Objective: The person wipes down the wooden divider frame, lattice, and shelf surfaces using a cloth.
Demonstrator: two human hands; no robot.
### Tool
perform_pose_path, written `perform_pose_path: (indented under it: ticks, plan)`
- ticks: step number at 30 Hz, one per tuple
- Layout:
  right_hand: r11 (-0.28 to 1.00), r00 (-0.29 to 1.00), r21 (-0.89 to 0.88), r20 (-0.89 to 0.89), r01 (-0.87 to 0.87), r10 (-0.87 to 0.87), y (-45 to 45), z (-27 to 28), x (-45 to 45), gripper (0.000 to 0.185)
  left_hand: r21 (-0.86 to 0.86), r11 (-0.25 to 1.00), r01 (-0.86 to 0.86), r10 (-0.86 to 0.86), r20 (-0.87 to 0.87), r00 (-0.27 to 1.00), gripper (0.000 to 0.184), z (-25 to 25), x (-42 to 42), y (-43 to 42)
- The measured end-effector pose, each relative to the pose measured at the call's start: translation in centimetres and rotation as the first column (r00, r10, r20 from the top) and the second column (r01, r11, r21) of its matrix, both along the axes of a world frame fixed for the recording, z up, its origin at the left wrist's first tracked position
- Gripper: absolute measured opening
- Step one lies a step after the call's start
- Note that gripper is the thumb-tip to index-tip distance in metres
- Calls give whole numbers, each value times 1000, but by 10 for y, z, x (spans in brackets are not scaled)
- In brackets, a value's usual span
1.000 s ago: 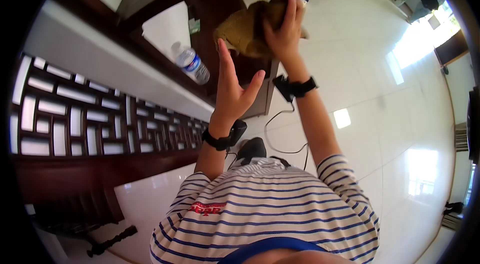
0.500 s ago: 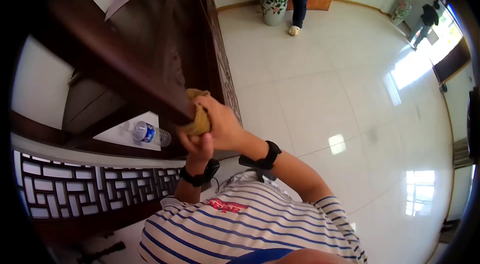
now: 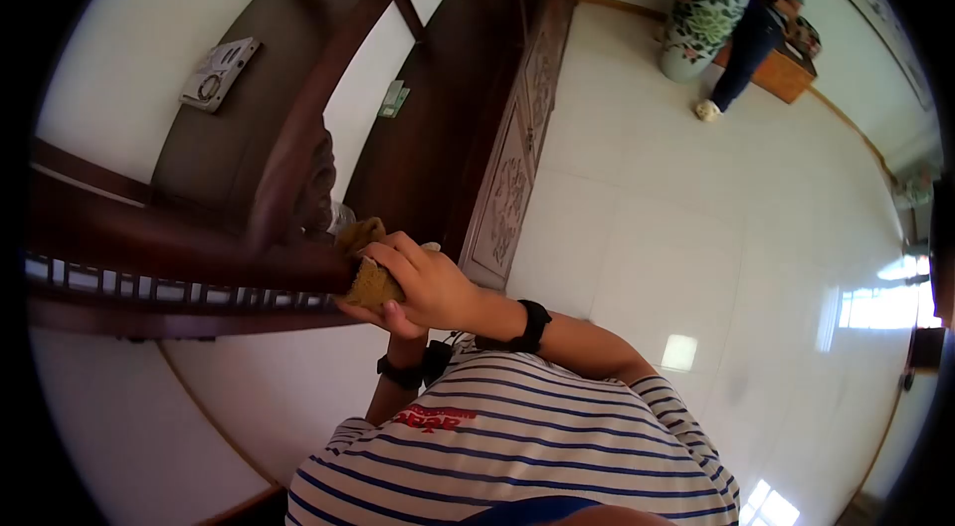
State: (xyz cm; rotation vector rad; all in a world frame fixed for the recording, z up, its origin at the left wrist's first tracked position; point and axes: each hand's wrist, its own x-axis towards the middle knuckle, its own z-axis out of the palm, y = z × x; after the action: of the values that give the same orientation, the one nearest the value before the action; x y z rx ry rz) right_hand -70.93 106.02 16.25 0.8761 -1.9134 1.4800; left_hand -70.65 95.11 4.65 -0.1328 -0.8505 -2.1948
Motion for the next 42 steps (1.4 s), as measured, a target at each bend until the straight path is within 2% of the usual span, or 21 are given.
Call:
perform_pose_path:
  ticks: [2, 4, 5, 7, 9, 10, 11, 13, 15, 19, 20, 23, 27, 29, 31, 35, 36, 37, 39, 40, 42]
  plan:
    - [998, 997, -9, 46, -66, 66, 12, -2, 2, 47, -164, 985, -49, 36, -84, 996, 79, 5, 10, 11]
    - [987, 993, 111, 18, -114, 113, 32, -6, -1, 44, -501, 857, -117, 269, 242, 932, 89, 45, 24, 35]
    - [963, 989, 234, -30, -134, 145, 46, -9, -6, 41, -493, 860, -129, 284, 253, 925, 89, 58, 24, 49]
    - [950, 970, 258, -120, -176, 212, 81, -17, -12, 34, -794, 545, -268, 616, 164, 770, 91, 70, 31, 76]
    - [847, 959, 473, -20, -240, 283, 127, -28, -14, 33, -992, 92, -90, 843, 29, 537, 89, 67, 46, 107]
    - [868, 968, 448, -17, -216, 250, 146, -34, -15, 26, -983, 165, -78, 764, 77, 641, 85, 77, 38, 137]
    - [861, 963, 451, -13, -234, 269, 167, -38, -15, 26, -983, 168, -78, 776, 82, 625, 85, 77, 33, 153]
    - [850, 953, 449, 244, -275, 180, 210, -43, -21, 20, -992, 103, 74, 656, 124, 745, 78, 76, 21, 177]
    - [868, 954, 416, 241, -270, 180, 251, -48, -34, 21, -988, -142, 56, 635, -48, 771, 65, 84, 8, 194]
    - [850, 927, 422, 329, -316, 181, 325, -45, -60, 21, -941, -333, 52, 717, -217, 663, 55, 70, 3, 203]
    - [844, 921, 420, 333, -335, 200, 339, -46, -66, 21, -980, -197, -4, 750, -153, 644, 55, 70, 4, 209]
    - [912, 871, 291, 475, -288, 124, 372, -79, -79, 22, -997, -70, 44, 812, -31, 583, 51, 66, 10, 215]
    - [931, 798, 193, 584, -310, 144, 391, -113, -91, 26, -926, -227, 301, 833, -24, 553, 61, 59, 10, 219]
    - [924, 738, 173, 658, -342, 150, 392, -114, -107, 27, -939, -188, 289, 849, -7, 529, 63, 63, 0, 219]
    - [881, 687, 201, 706, -428, 172, 382, -107, -131, 26, -955, 144, 260, 793, 269, 546, 61, 71, -14, 206]
    - [882, 690, 146, 684, -448, 237, 341, -101, -211, 24, -913, 257, 317, 879, 358, 316, 58, 76, -40, 166]
    - [890, 770, 179, 589, -420, 244, 325, -84, -233, 22, -966, 87, 245, 929, 167, 330, 52, 73, -49, 151]
    - [896, 838, 214, 487, -389, 247, 310, -60, -253, 20, -967, 102, 234, 931, 175, 320, 52, 76, -60, 137]
    - [902, 886, 190, 348, -387, 307, 282, -23, -291, 18, -994, 21, -104, 927, -20, 375, 50, 89, -83, 118]
    - [907, 911, 164, 220, -388, 350, 270, -14, -313, 18, -993, 34, -110, 934, -7, 356, 50, 101, -91, 115]
    - [900, 910, 138, 103, -414, 402, 248, -5, -345, 18, -943, 280, -182, 923, 211, 323, 49, 121, -102, 107]
